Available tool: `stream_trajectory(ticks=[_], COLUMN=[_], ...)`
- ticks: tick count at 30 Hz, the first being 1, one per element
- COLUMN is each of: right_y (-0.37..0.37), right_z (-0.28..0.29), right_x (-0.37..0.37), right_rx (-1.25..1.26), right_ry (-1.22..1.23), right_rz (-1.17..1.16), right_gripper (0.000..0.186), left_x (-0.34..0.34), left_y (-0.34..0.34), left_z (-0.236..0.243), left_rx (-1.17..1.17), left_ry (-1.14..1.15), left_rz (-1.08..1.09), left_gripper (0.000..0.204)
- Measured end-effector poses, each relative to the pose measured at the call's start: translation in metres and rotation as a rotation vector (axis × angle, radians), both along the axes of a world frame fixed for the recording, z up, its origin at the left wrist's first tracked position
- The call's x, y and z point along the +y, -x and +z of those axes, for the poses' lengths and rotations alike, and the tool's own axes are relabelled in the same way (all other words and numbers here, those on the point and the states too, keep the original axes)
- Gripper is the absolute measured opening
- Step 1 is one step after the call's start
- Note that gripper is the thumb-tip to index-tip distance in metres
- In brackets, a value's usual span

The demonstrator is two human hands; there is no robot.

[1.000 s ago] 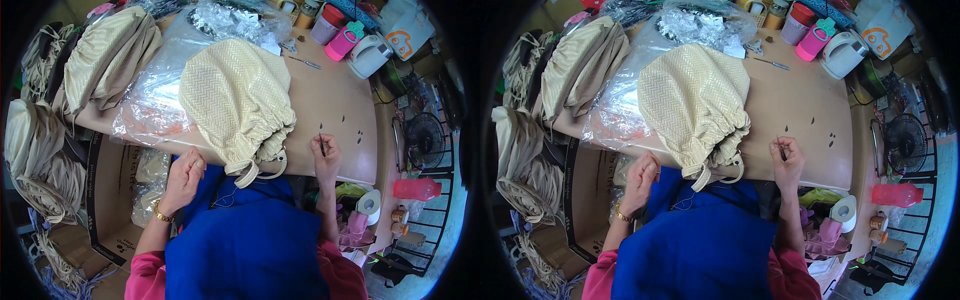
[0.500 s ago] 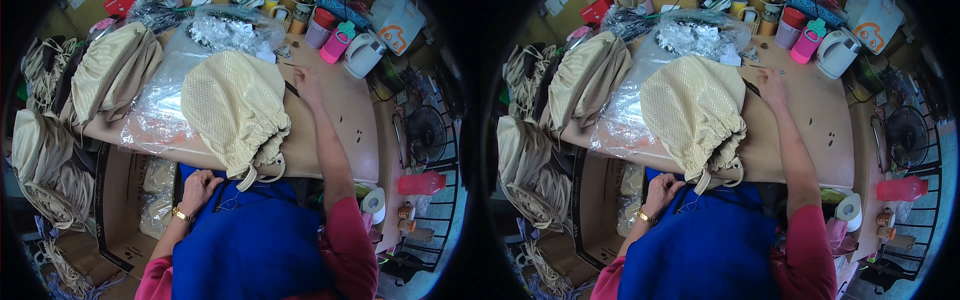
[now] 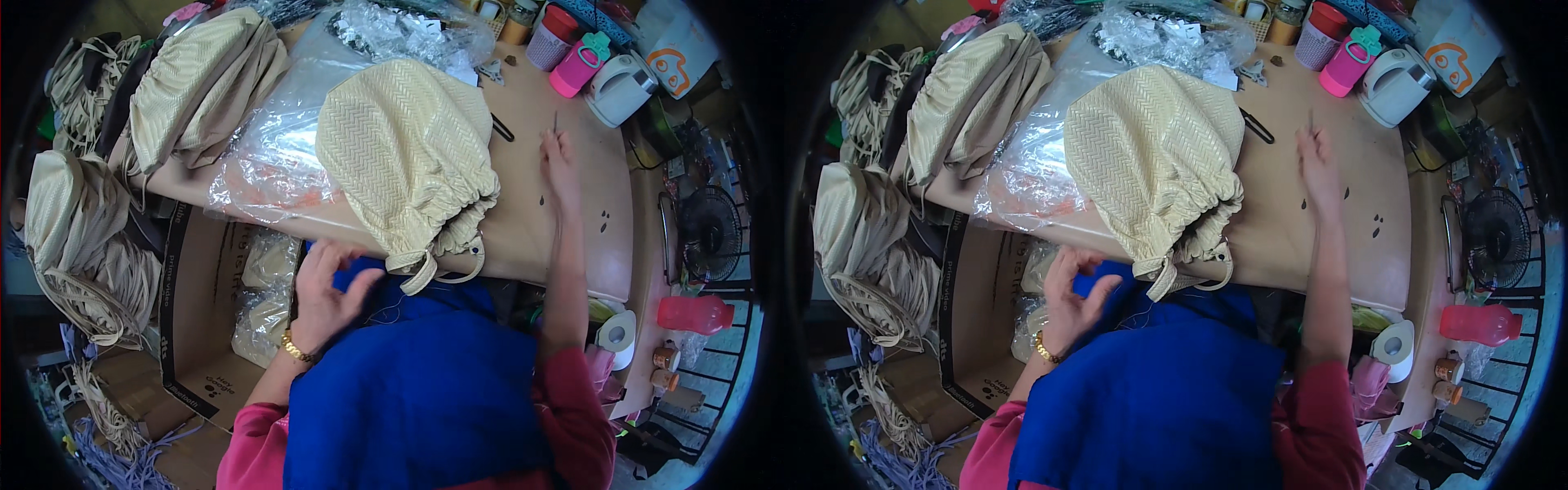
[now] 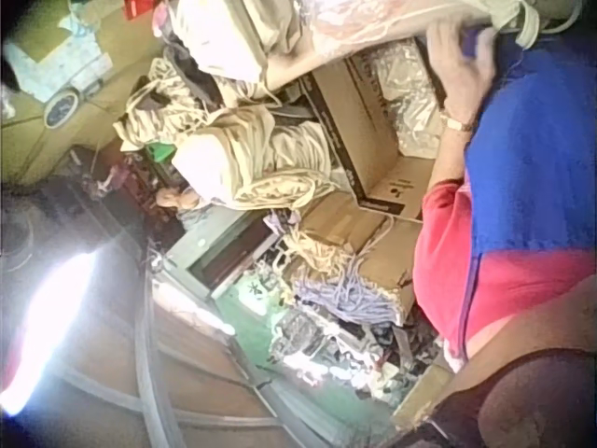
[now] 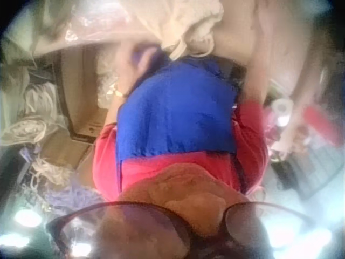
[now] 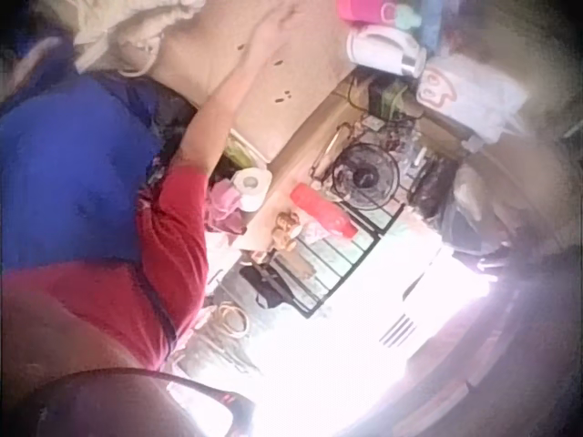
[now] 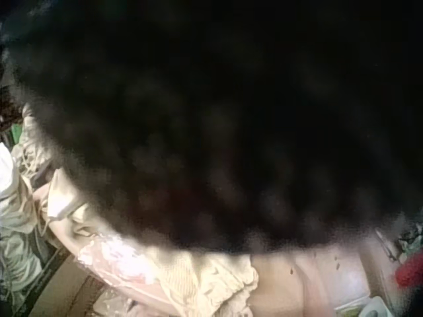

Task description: The person is sewing a drawstring onto a beige textured bag by hand using a needle and thread, pulling the thread through the fabric and using small snips to trim the excess.

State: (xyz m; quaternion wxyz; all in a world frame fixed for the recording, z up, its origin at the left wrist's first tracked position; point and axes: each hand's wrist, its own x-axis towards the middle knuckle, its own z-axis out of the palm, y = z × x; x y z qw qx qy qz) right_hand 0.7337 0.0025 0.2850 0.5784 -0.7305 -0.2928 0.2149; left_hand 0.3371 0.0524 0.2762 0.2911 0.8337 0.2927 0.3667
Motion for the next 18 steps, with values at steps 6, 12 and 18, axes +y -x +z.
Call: stream_trajectory(ticks=[6, 12, 18], right_y=[0.123, 0.132, 0.118], right_z=[-0.018, 0.088, 0.097], right_x=[-0.027, -0.043, -0.067], right_rx=[-0.290, -0.766, -0.790], right_ry=[-0.188, -0.491, -0.089], right_rz=[0.204, -0.016, 0.191], right_gripper=[0.050, 0.039, 0.039], left_x=[-0.007, 0.034, 0.040], left_y=[-0.080, -0.067, -0.086], left_z=[0.019, 0.052, 0.058], left_rx=[0.091, -0.331, -0.006], left_ry=[-0.175, -0.221, -0.174], left_rz=[-0.073, -0.158, -0.168], left_gripper=[0.070, 0.030, 0.035])
